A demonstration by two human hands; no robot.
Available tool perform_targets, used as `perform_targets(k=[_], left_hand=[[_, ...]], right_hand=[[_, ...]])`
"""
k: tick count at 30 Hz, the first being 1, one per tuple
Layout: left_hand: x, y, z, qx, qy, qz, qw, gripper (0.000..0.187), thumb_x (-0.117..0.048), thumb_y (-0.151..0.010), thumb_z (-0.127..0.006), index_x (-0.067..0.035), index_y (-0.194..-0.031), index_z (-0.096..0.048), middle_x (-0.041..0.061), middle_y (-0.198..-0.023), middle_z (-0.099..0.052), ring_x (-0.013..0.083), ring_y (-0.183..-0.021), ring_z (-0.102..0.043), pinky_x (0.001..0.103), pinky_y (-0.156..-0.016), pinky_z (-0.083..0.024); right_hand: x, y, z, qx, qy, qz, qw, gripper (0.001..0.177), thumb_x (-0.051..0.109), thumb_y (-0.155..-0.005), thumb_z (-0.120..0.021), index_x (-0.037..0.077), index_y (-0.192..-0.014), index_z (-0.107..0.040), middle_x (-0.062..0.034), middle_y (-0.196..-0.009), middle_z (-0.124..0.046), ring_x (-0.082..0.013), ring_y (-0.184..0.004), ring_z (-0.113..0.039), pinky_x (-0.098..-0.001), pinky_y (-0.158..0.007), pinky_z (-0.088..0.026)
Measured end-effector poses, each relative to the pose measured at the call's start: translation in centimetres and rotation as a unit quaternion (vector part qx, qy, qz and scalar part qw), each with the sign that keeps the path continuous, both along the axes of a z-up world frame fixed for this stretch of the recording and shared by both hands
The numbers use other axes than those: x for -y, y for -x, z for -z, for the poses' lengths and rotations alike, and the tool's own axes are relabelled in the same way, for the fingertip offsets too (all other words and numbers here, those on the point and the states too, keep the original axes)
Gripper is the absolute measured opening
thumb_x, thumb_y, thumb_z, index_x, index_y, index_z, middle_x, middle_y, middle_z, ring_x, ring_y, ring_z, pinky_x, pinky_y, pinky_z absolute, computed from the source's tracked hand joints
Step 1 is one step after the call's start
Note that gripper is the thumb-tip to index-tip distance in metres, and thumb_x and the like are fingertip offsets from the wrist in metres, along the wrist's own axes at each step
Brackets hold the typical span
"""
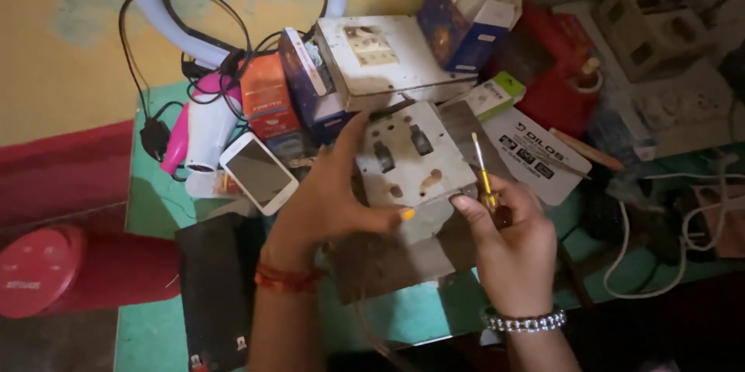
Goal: The person uses a screwdriver to unscrew and take apart a wall switch panel on a cluttered workbench, holding the plate steady while removing screws and manipulating the switch components and wiring by hand.
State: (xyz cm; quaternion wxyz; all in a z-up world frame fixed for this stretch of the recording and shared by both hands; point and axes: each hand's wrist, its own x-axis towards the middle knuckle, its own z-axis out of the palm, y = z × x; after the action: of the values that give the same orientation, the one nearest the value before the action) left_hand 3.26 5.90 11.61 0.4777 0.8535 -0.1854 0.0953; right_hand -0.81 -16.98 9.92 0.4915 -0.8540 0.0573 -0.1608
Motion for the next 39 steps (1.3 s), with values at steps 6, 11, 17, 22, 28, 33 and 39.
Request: perform_targets(k=[6, 11, 17, 22, 28, 33, 39], left_hand=[[0.1, -0.7, -3.3, -0.093, -0.192, -0.035, 0.976, 0.100, -0.053, -0.058, -0.087, -0.004, -0.140, -0.056, 0.023, -0.093, -0.075, 0.0353, -0.088, -0.075, 0.040, -0.078, -0.057], [-1.4, -2.1, -3.4, -0.071, -0.179, 0.016, 0.981, 0.089, -0.046, -0.071, -0.083, 0.003, -0.141, -0.056, 0.027, -0.100, -0.073, 0.0293, -0.091, -0.077, 0.035, -0.077, -0.057], [-2.7, -3.0, -5.1, -0.124, -0.129, 0.056, 0.982, 0.075, -0.038, -0.074, -0.082, 0.005, -0.133, -0.062, 0.012, -0.095, -0.078, 0.0092, -0.081, -0.070, 0.027, -0.071, -0.055], [-2.6, -3.2, -5.8, -0.214, -0.126, -0.002, 0.969, 0.057, -0.033, -0.081, -0.080, 0.003, -0.125, -0.074, 0.012, -0.075, -0.066, 0.0100, -0.069, -0.054, 0.031, -0.058, -0.045], [-3.2, -4.1, -5.0, -0.196, -0.084, 0.013, 0.977, 0.063, -0.028, -0.079, -0.079, 0.001, -0.133, -0.065, 0.004, -0.085, -0.073, 0.0055, -0.072, -0.060, 0.026, -0.061, -0.051], [-3.6, -4.6, -4.0, -0.183, -0.027, 0.053, 0.981, 0.063, -0.023, -0.084, -0.080, 0.006, -0.136, -0.059, 0.001, -0.104, -0.076, 0.0025, -0.085, -0.064, 0.023, -0.070, -0.054], [-3.4, -4.2, -4.3, -0.195, -0.106, 0.008, 0.975, 0.063, -0.024, -0.085, -0.082, 0.005, -0.139, -0.068, 0.010, -0.075, -0.058, 0.0096, -0.070, -0.047, 0.030, -0.056, -0.040]], right_hand=[[0.2, -0.7, -1.2, 0.013, 0.013, -0.025, 1.000, 0.033, 0.019, -0.084, -0.083, 0.002, -0.109, -0.072, -0.0105, -0.091, -0.070, -0.0195, -0.076, -0.067, -0.0315, -0.071, -0.053], [-0.1, -1.2, -2.9, 0.058, 0.043, -0.065, 0.995, 0.035, 0.019, -0.087, -0.080, 0.002, -0.117, -0.071, -0.0139, -0.102, -0.072, -0.0233, -0.086, -0.071, -0.0338, -0.076, -0.054], [-1.1, -0.9, -4.6, 0.003, 0.048, -0.053, 0.997, 0.036, 0.014, -0.088, -0.075, 0.004, -0.121, -0.070, -0.0136, -0.100, -0.072, -0.0218, -0.075, -0.070, -0.0333, -0.066, -0.054], [-0.9, -1.0, -4.8, 0.051, 0.069, -0.087, 0.993, 0.039, 0.013, -0.089, -0.074, 0.003, -0.127, -0.068, -0.0124, -0.096, -0.073, -0.0207, -0.070, -0.070, -0.0324, -0.062, -0.054], [-0.9, -0.9, -5.1, 0.093, 0.053, -0.119, 0.987, 0.045, 0.007, -0.089, -0.069, 0.005, -0.133, -0.066, -0.0103, -0.096, -0.075, -0.0153, -0.071, -0.071, -0.0300, -0.062, -0.055], [-1.0, -1.2, -5.3, 0.069, 0.056, -0.106, 0.990, 0.046, 0.009, -0.087, -0.071, 0.007, -0.132, -0.067, -0.0087, -0.090, -0.076, -0.0121, -0.066, -0.070, -0.0290, -0.058, -0.054], [-0.8, -1.0, -5.4, 0.023, 0.059, -0.094, 0.994, 0.050, 0.008, -0.084, -0.071, 0.010, -0.134, -0.068, -0.0090, -0.085, -0.076, -0.0133, -0.060, -0.068, -0.0301, -0.055, -0.054]])
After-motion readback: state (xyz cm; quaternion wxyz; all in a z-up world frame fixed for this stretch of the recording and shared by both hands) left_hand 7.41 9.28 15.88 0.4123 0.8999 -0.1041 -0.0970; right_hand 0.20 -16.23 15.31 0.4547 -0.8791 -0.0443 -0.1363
